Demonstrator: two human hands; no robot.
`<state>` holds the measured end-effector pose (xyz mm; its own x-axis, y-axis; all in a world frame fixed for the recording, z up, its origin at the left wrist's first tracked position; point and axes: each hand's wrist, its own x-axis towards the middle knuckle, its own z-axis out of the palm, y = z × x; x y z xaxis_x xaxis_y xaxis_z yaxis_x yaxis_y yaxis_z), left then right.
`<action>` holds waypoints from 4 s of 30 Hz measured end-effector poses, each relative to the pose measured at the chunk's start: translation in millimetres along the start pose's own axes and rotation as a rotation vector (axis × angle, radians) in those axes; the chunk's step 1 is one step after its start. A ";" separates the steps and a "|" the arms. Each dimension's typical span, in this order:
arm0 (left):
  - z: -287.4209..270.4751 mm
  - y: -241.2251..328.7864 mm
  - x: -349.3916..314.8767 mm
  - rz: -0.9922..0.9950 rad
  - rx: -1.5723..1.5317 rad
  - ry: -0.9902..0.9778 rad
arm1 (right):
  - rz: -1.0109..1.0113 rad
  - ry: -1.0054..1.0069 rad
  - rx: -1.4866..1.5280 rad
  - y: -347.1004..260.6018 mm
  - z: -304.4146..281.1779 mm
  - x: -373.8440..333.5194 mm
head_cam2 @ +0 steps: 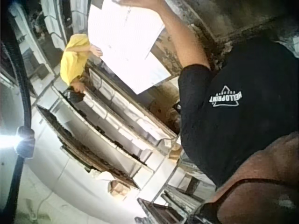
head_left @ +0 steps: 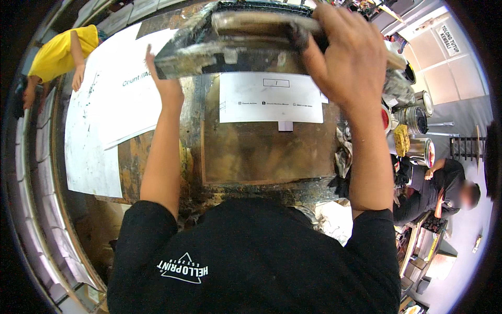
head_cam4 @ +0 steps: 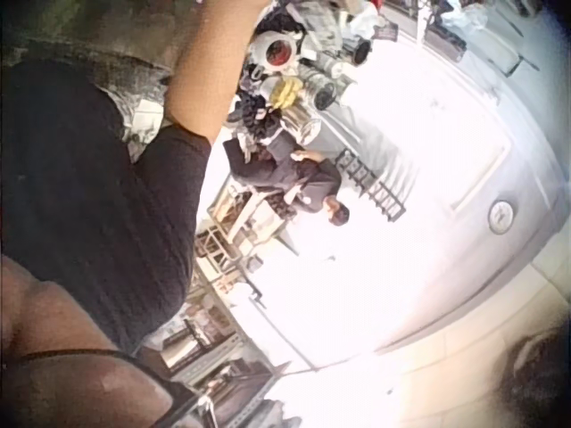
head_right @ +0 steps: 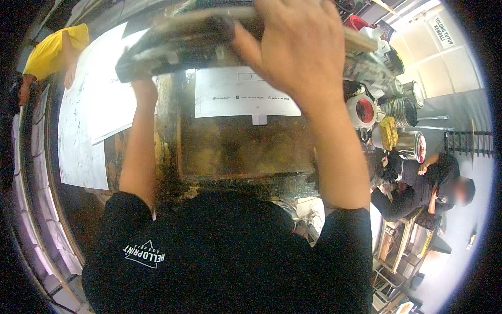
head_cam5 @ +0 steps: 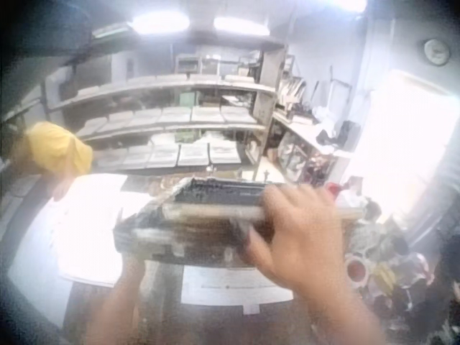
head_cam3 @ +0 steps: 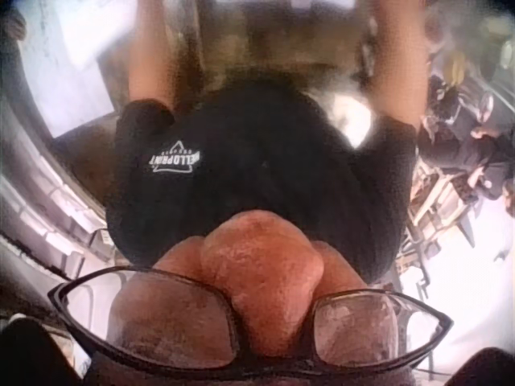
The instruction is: The person performs screen printing on sheets of paper, applying ink through a screen with a squeegee and stacking the printed sheets.
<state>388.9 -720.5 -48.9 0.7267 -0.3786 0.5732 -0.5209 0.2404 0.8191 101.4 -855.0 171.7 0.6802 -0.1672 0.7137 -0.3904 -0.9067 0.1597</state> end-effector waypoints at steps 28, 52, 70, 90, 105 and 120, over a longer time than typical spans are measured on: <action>-260.2 1.0 -36.1 -0.276 0.886 0.428 | 0.077 -0.086 0.045 32.9 -0.9 56.0; 124.8 87.1 -140.1 0.338 0.695 -1.097 | 0.011 0.111 0.008 17.9 4.6 58.0; 159.2 97.0 -150.5 0.486 0.537 -0.949 | 0.283 -0.425 0.183 14.5 -47.8 89.0; -54.5 84.5 -149.3 -0.038 0.845 -0.533 | 0.034 -0.484 0.178 -33.2 71.1 -131.6; -53.0 84.3 -145.2 -0.047 0.848 -0.579 | 0.059 -0.532 -0.003 -48.3 114.6 -145.0; -28.6 123.3 -139.6 -0.372 -0.028 -0.198 | 0.092 -0.357 0.109 -67.5 34.7 -134.1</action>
<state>236.1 -612.4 -27.4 0.7613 -0.6082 0.2250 -0.2248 0.0778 0.9713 58.1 -784.8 41.5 0.8264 -0.3565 0.4358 -0.4044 -0.9144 0.0189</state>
